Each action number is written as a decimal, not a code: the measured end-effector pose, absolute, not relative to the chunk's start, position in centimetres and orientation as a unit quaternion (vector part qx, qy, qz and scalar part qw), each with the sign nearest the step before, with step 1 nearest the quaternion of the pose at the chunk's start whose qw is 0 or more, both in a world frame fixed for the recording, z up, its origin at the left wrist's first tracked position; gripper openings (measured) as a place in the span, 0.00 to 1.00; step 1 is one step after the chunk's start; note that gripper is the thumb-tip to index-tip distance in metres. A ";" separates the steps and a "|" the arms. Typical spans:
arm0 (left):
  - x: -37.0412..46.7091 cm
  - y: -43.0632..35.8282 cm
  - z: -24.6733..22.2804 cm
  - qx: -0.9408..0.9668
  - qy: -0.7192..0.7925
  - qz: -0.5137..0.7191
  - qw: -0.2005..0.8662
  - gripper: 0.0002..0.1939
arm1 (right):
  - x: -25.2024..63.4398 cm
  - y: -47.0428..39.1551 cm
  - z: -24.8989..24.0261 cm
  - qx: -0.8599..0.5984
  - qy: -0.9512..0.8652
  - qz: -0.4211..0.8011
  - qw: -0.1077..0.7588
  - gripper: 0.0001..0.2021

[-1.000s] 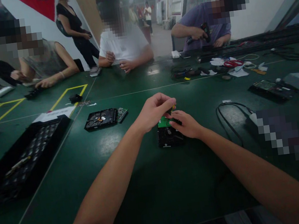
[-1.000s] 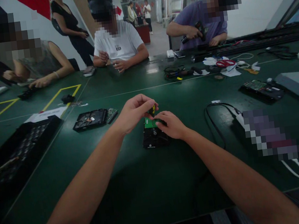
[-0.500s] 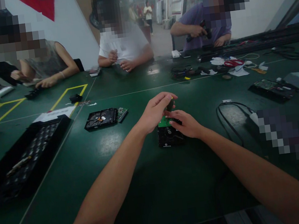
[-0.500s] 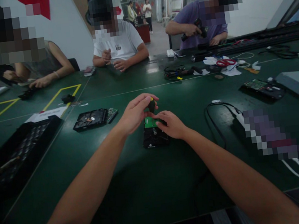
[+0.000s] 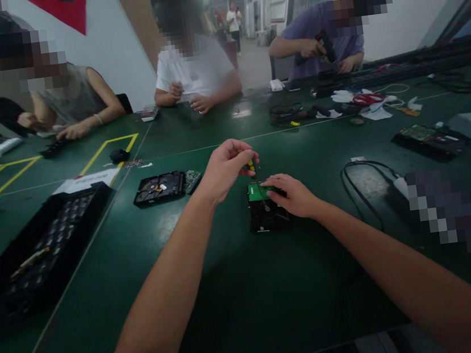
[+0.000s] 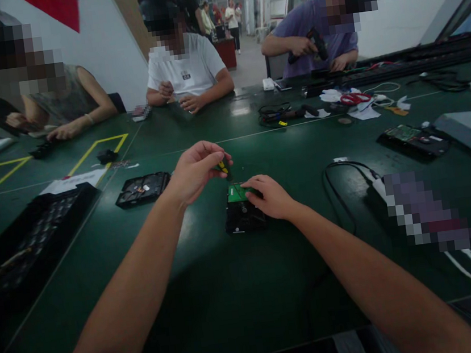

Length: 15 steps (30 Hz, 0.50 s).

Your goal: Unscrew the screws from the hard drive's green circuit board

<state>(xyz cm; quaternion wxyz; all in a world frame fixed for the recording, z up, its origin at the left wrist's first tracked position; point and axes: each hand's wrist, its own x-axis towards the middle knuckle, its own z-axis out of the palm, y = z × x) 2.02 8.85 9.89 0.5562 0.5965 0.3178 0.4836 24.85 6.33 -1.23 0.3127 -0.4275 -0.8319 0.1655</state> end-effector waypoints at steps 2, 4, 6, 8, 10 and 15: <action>1.8 8.9 9.9 0.606 0.318 0.477 0.551 0.09 | 24.9 6.4 -1.4 -0.428 -0.832 0.166 0.311 0.16; 1.7 8.9 9.9 0.621 0.324 0.467 0.540 0.10 | 25.0 6.5 -1.5 -0.426 -0.833 0.166 0.311 0.16; 1.6 9.0 9.8 0.633 0.326 0.456 0.533 0.11 | 25.1 6.6 -1.6 -0.421 -0.835 0.166 0.313 0.16; 1.6 9.0 9.8 0.641 0.325 0.447 0.533 0.13 | 25.1 6.6 -1.6 -0.419 -0.835 0.166 0.315 0.16; 1.6 8.9 9.8 0.643 0.321 0.444 0.535 0.14 | 25.1 6.6 -1.6 -0.421 -0.834 0.165 0.316 0.16; 2.0 8.5 9.8 0.643 0.311 0.439 0.545 0.15 | 24.9 6.4 -1.4 -0.422 -0.831 0.165 0.323 0.16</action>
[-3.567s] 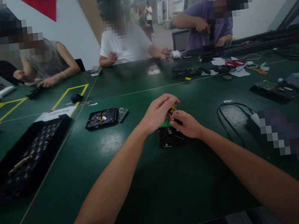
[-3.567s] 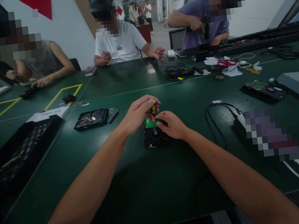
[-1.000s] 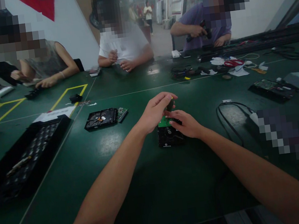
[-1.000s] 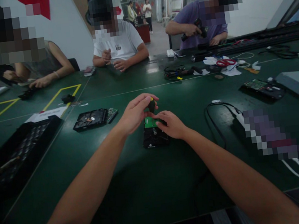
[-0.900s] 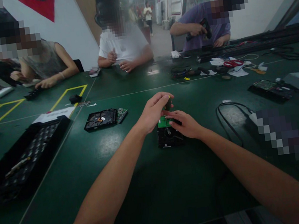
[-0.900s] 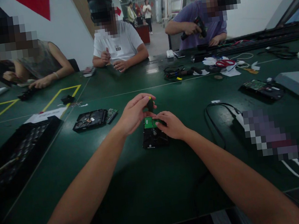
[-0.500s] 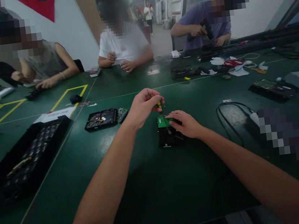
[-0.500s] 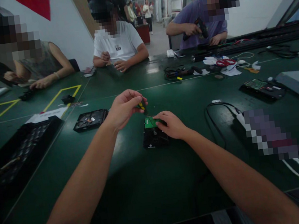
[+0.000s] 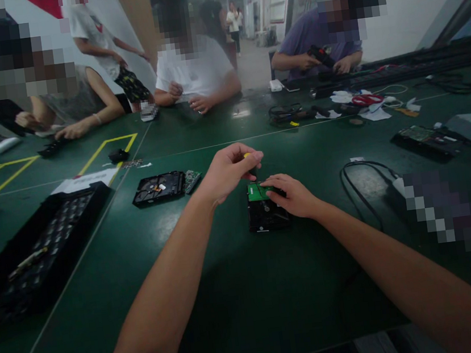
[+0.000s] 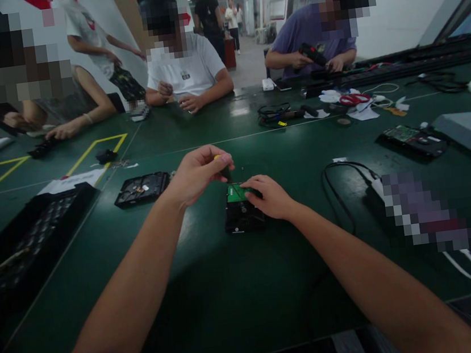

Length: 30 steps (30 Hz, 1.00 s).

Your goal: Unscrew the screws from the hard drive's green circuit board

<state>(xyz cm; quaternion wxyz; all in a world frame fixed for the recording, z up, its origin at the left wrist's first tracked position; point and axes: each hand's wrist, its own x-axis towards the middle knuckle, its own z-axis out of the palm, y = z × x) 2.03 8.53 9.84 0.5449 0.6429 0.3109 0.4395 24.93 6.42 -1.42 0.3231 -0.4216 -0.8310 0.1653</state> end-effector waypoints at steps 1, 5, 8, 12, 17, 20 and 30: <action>2.1 8.5 9.8 0.647 0.304 0.434 0.549 0.15 | 24.9 6.4 -1.4 -0.420 -0.831 0.166 0.325 0.16; 2.6 8.3 9.8 0.669 0.286 0.426 0.537 0.14 | 24.8 6.4 -1.3 -0.416 -0.831 0.168 0.330 0.16; 2.9 8.1 9.7 0.663 0.281 0.425 0.548 0.16 | 24.8 6.5 -1.4 -0.413 -0.833 0.168 0.328 0.16; 3.3 7.9 9.8 0.613 0.258 0.427 0.613 0.15 | 24.7 6.5 -1.4 -0.414 -0.833 0.165 0.328 0.17; 3.8 7.5 9.6 0.606 0.252 0.424 0.624 0.11 | 24.7 6.4 -1.5 -0.419 -0.830 0.158 0.332 0.16; 4.0 7.5 9.4 0.631 0.266 0.424 0.593 0.13 | 24.6 6.5 -1.6 -0.418 -0.828 0.155 0.341 0.16; 4.1 7.4 9.2 0.657 0.275 0.448 0.541 0.15 | 24.7 6.6 -1.7 -0.418 -0.828 0.165 0.335 0.17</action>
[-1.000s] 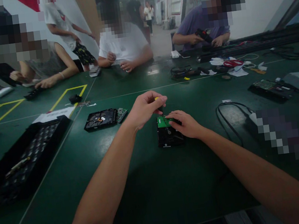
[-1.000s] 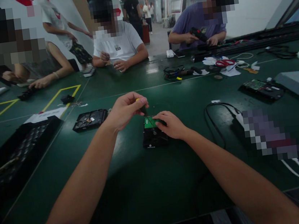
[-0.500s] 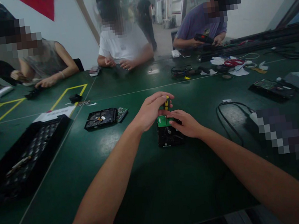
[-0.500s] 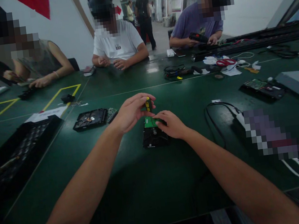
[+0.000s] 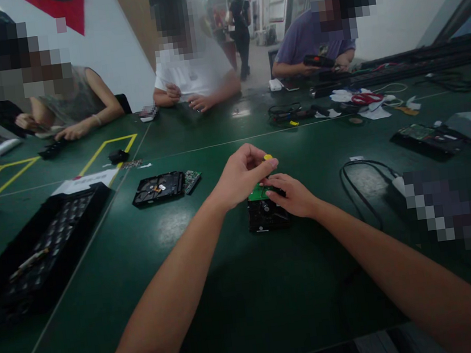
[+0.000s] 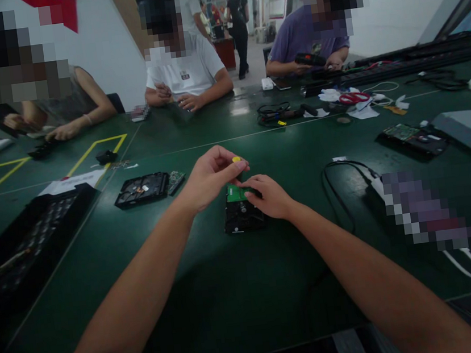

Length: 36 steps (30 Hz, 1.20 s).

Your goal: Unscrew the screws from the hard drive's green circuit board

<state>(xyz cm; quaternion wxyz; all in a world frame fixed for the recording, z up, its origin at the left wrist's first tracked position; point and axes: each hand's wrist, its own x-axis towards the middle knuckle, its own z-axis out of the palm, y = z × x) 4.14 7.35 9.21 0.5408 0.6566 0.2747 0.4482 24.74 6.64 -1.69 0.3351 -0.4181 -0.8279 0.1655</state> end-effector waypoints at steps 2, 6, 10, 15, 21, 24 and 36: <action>4.2 7.3 9.2 0.657 0.261 0.442 0.552 0.14 | 24.8 6.7 -1.8 -0.414 -0.831 0.163 0.335 0.17; 4.1 7.6 8.9 0.687 0.239 0.424 0.540 0.16 | 24.8 6.7 -1.8 -0.409 -0.834 0.161 0.335 0.17; 3.9 8.0 8.7 0.665 0.254 0.430 0.555 0.18 | 24.7 6.6 -1.6 -0.408 -0.831 0.165 0.339 0.17; 3.8 8.0 8.8 0.616 0.256 0.435 0.605 0.17 | 24.6 6.5 -1.5 -0.412 -0.830 0.162 0.339 0.17; 3.7 8.1 9.0 0.625 0.291 0.458 0.561 0.13 | 24.8 6.6 -1.6 -0.414 -0.834 0.163 0.327 0.17; 3.6 8.1 9.1 0.620 0.309 0.468 0.548 0.13 | 24.8 6.7 -1.6 -0.413 -0.835 0.165 0.325 0.16; 3.5 8.2 9.1 0.637 0.290 0.449 0.556 0.15 | 24.7 6.5 -1.3 -0.415 -0.836 0.163 0.320 0.16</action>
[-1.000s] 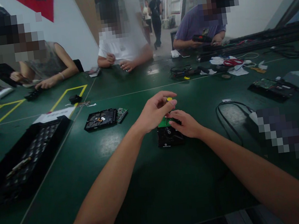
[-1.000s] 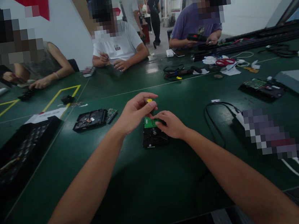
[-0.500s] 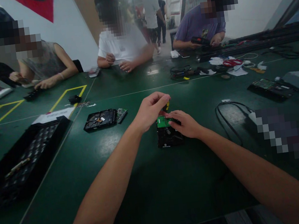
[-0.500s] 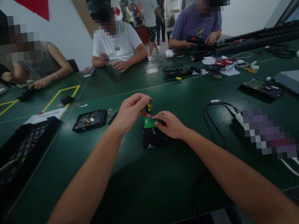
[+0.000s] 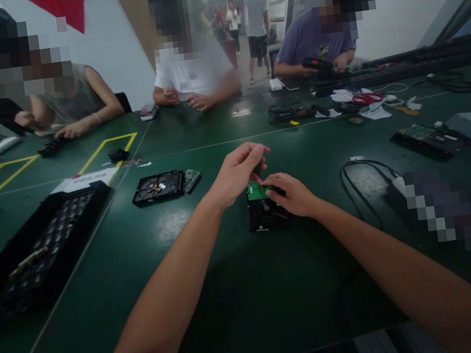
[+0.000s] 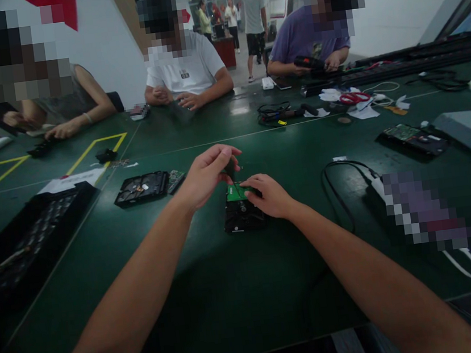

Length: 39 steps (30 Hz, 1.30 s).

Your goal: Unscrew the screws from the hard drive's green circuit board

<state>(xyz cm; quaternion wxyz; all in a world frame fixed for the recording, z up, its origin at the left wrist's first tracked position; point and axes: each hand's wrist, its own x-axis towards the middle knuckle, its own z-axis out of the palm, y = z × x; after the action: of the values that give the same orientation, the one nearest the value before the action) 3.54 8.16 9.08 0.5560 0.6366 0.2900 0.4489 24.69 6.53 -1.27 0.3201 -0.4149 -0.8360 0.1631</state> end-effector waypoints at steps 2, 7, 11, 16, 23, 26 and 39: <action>3.5 8.2 9.0 0.622 0.291 0.448 0.572 0.17 | 24.6 6.5 -1.2 -0.415 -0.835 0.162 0.322 0.16; 3.3 8.0 9.6 0.594 0.298 0.448 0.598 0.13 | 24.7 6.5 -1.2 -0.412 -0.837 0.164 0.321 0.16; 3.1 8.0 10.0 0.611 0.317 0.443 0.574 0.11 | 24.8 6.6 -1.3 -0.411 -0.837 0.164 0.321 0.16; 3.0 8.3 9.8 0.615 0.322 0.447 0.564 0.11 | 24.9 6.5 -1.3 -0.417 -0.833 0.167 0.321 0.16; 3.0 8.0 10.0 0.622 0.292 0.440 0.578 0.10 | 25.0 6.7 -1.7 -0.410 -0.835 0.165 0.329 0.16; 2.9 8.0 10.0 0.629 0.280 0.445 0.573 0.10 | 25.0 6.7 -1.8 -0.409 -0.836 0.166 0.327 0.16; 2.7 8.1 10.0 0.588 0.270 0.445 0.619 0.09 | 24.8 6.5 -1.6 -0.416 -0.830 0.164 0.332 0.16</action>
<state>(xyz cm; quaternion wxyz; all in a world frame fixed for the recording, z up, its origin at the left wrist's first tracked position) 2.71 8.06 10.03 0.6194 0.5878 0.2701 0.4449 24.84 6.50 -1.60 0.3323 -0.4162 -0.8304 0.1636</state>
